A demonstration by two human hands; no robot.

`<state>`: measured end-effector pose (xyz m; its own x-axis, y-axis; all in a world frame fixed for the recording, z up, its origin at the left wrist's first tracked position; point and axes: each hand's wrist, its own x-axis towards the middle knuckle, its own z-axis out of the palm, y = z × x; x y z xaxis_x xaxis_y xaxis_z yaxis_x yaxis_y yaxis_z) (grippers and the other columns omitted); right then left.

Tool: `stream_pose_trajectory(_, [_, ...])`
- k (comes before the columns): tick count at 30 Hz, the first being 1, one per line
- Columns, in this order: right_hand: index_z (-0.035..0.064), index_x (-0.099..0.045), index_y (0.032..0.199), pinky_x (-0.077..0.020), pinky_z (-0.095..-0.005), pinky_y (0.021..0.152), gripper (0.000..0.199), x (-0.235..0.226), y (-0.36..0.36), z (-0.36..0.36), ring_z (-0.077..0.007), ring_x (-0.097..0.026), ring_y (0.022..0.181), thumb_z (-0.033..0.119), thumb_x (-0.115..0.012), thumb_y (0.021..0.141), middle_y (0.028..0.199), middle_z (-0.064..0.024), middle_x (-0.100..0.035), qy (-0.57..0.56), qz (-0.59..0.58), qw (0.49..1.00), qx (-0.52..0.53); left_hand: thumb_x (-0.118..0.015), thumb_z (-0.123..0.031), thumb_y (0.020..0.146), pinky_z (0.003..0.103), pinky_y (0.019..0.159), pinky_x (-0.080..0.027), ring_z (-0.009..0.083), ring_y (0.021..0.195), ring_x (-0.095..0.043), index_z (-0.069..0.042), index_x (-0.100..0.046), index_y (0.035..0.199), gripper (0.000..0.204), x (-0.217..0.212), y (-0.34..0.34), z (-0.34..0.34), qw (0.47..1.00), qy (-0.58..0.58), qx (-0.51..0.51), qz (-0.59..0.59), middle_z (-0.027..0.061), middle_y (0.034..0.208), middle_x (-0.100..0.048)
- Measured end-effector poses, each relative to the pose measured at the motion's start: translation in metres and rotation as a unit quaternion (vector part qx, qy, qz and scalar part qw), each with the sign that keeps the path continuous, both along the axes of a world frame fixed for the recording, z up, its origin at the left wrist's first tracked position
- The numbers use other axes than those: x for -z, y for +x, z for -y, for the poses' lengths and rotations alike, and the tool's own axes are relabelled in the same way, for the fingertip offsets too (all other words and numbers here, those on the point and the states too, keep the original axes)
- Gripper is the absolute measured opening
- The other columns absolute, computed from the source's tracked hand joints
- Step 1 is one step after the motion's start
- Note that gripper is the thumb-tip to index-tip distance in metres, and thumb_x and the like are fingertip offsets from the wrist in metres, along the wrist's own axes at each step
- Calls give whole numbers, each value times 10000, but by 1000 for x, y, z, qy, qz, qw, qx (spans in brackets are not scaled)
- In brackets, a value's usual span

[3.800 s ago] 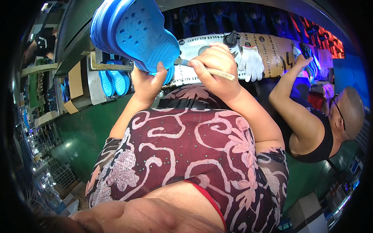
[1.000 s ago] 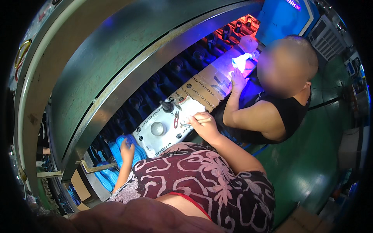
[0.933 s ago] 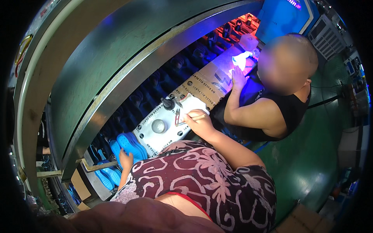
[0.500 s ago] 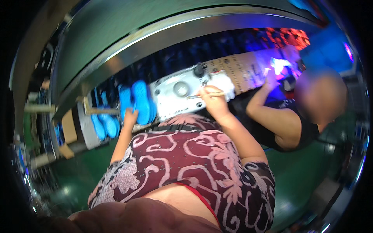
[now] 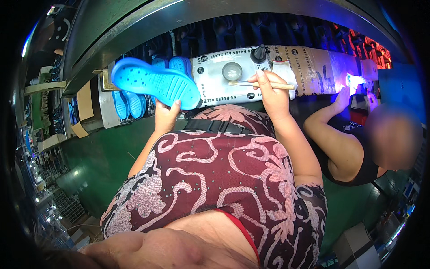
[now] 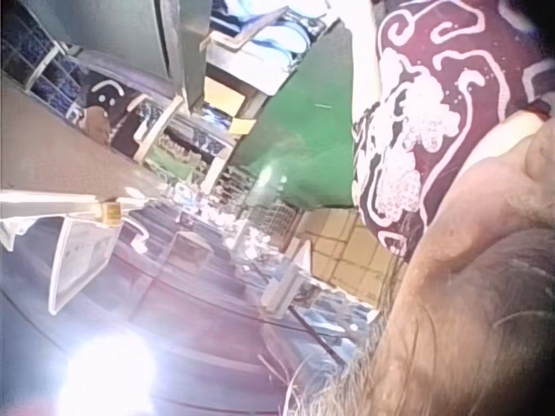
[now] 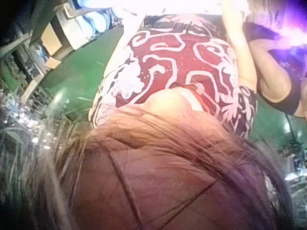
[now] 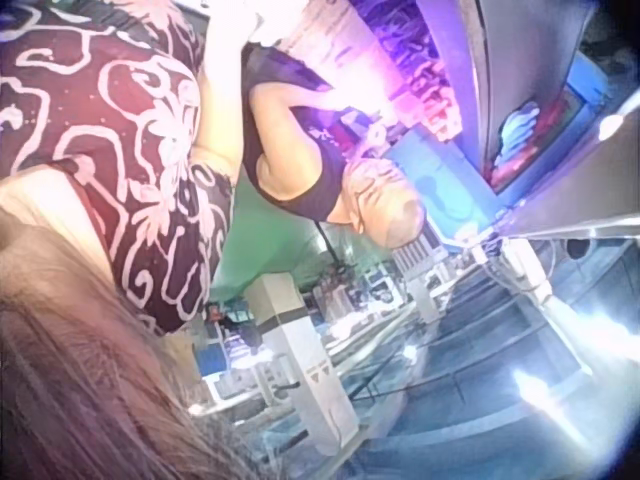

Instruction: The person applies liquid to shoe soles using a brush, places the soles onto an upper conveyor belt, and refills the liquid dish from a bottle.

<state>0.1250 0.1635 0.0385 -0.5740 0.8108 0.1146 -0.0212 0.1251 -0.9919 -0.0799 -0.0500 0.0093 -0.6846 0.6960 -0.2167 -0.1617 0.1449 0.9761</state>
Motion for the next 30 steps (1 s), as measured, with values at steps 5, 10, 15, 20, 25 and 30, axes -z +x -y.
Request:
stream_pose_trajectory(5, [48, -654, 672, -404, -381, 828, 218, -31, -20, 3, -200, -543, 613, 124, -557, 852, 600, -41, -576, 235, -37, 969, -65, -614, -75, 763, 328, 864, -459, 213, 960, -579, 48, -327, 1258, 586, -29, 6, -39, 982, 34, -12, -185, 162, 1094, -557])
stream_pose_trajectory(10, [84, -653, 664, -402, -378, 829, 184, -41, -28, 9, -208, -538, 607, 171, -601, 819, 602, -29, -569, 357, -31, 928, -102, -639, -41, 729, 310, 818, -472, 197, 914, -596, 50, -422, 1174, 504, -48, 10, -59, 962, 72, 15, -262, 148, 1019, -592])
stream_pose_trajectory(15, [81, -634, 652, -399, -374, 817, 170, -40, -34, 11, -202, -535, 599, 171, -628, 796, 591, -25, -556, 398, -10, 912, -95, -647, -2, 704, 288, 752, -489, 178, 830, -616, 42, -463, 1122, 458, -51, 13, -67, 951, 108, 19, -291, 128, 937, -616])
stream_pose_trajectory(20, [82, -625, 630, -403, -383, 802, 182, -36, -26, 6, -206, -529, 583, 169, -634, 790, 576, -21, -547, 387, 6, 920, -71, -655, 1, 692, 292, 705, -498, 191, 789, -638, 22, -485, 1087, 430, -44, 5, -69, 920, 129, 35, -369, 139, 878, -634])
stream_pose_trajectory(25, [86, -626, 636, -405, -382, 820, 169, -41, -30, 7, -199, -528, 585, 165, -645, 785, 586, -18, -552, 395, -10, 916, -73, -660, 0, 687, 297, 684, -505, 206, 774, -647, 19, -495, 1083, 430, -40, 6, -71, 916, 122, 32, -382, 144, 885, -632])
stream_pose_trajectory(30, [86, -608, 626, -402, -376, 828, 179, -40, -29, 2, -202, -522, 584, 170, -659, 775, 591, -17, -551, 419, 14, 905, -69, -660, 2, 680, 298, 681, -507, 219, 761, -651, 21, -491, 1092, 445, -43, 5, -70, 917, 128, 32, -375, 147, 886, -631])
